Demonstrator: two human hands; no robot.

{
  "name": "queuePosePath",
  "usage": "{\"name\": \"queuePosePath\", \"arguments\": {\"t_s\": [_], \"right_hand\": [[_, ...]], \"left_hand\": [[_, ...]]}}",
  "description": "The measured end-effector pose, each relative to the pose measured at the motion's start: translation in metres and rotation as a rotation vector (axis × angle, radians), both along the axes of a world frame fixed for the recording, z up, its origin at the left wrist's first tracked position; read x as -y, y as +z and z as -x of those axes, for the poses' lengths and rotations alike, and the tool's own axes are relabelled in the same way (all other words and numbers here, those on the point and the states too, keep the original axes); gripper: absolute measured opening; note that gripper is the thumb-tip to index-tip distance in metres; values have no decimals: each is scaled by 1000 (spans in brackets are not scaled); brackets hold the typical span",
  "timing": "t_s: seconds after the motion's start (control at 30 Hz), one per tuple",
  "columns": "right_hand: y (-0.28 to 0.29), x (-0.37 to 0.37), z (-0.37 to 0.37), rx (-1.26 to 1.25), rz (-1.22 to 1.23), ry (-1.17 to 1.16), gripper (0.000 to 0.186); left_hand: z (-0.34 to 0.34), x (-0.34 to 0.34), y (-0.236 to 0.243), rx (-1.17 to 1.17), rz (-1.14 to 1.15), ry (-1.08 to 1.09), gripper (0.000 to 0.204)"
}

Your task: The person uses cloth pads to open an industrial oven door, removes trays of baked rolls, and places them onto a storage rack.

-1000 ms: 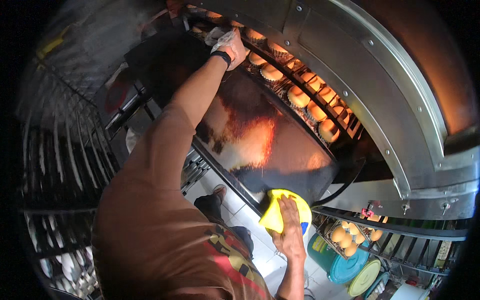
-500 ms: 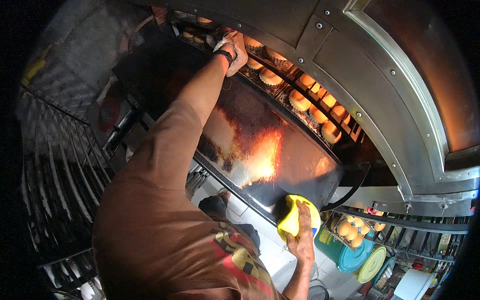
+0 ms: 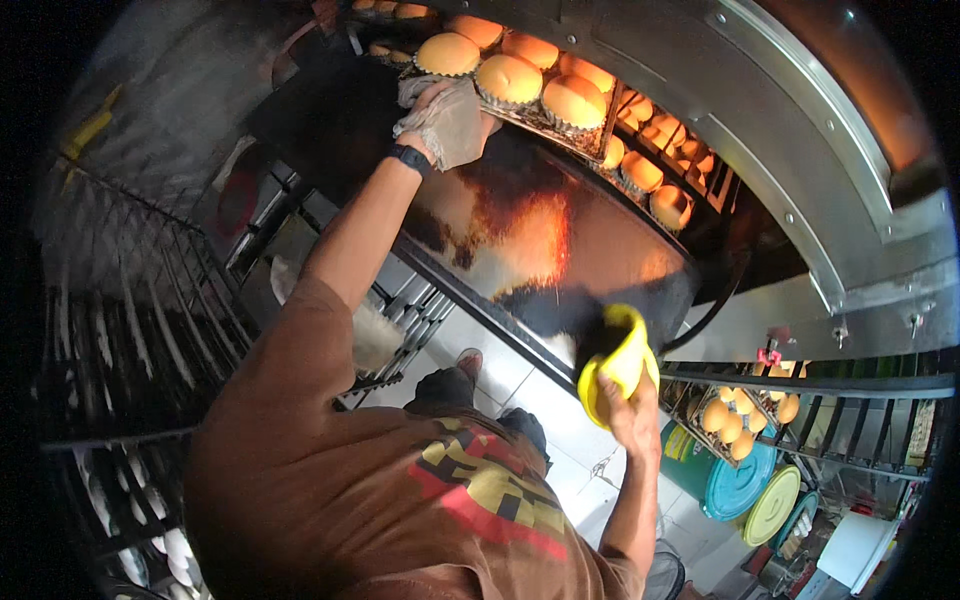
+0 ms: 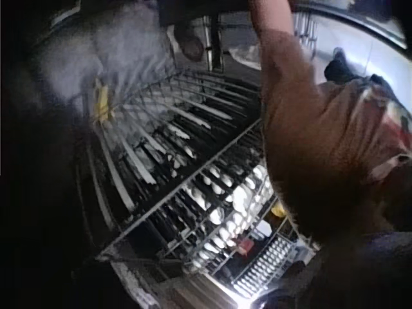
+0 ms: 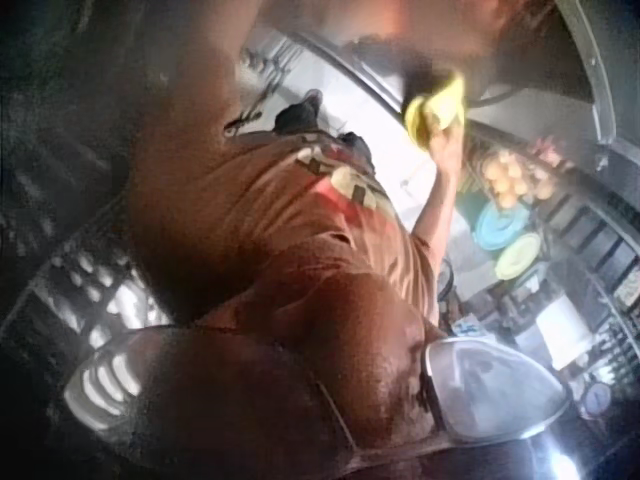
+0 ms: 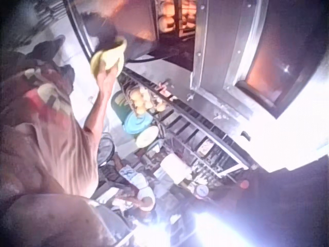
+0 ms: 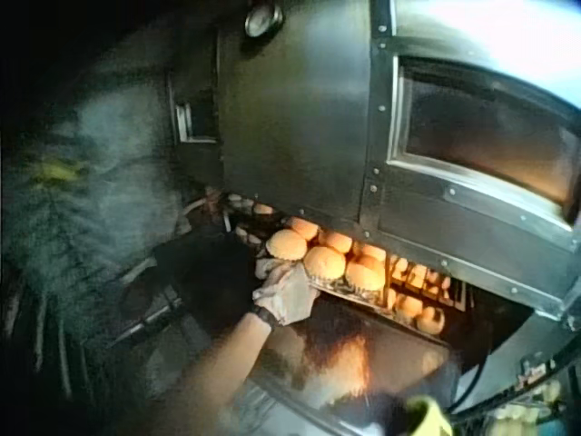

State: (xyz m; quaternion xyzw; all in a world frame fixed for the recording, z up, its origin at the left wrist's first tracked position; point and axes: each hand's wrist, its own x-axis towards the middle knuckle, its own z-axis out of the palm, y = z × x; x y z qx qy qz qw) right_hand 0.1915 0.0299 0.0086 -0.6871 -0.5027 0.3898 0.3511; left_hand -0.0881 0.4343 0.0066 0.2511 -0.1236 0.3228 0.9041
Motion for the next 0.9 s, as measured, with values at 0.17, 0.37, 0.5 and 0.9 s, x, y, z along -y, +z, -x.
{"name": "queuePosePath", "arguments": {"t_s": [0.17,0.37,0.5,0.9], "right_hand": [[12,2,-10,-542,-203,-261,37],[17,10,-25,-1189,-169,-173,38],[9,40,-30,-1411,-95,-57,34],[-8,275,-16,-1216,-95,-90,32]], "left_hand": [[-7,94,0,-141,55,256,35],[-19,245,5,-283,220,620,38],[-13,342,3,-394,233,736,29],[0,623,-25,-577,392,869,25]]}}
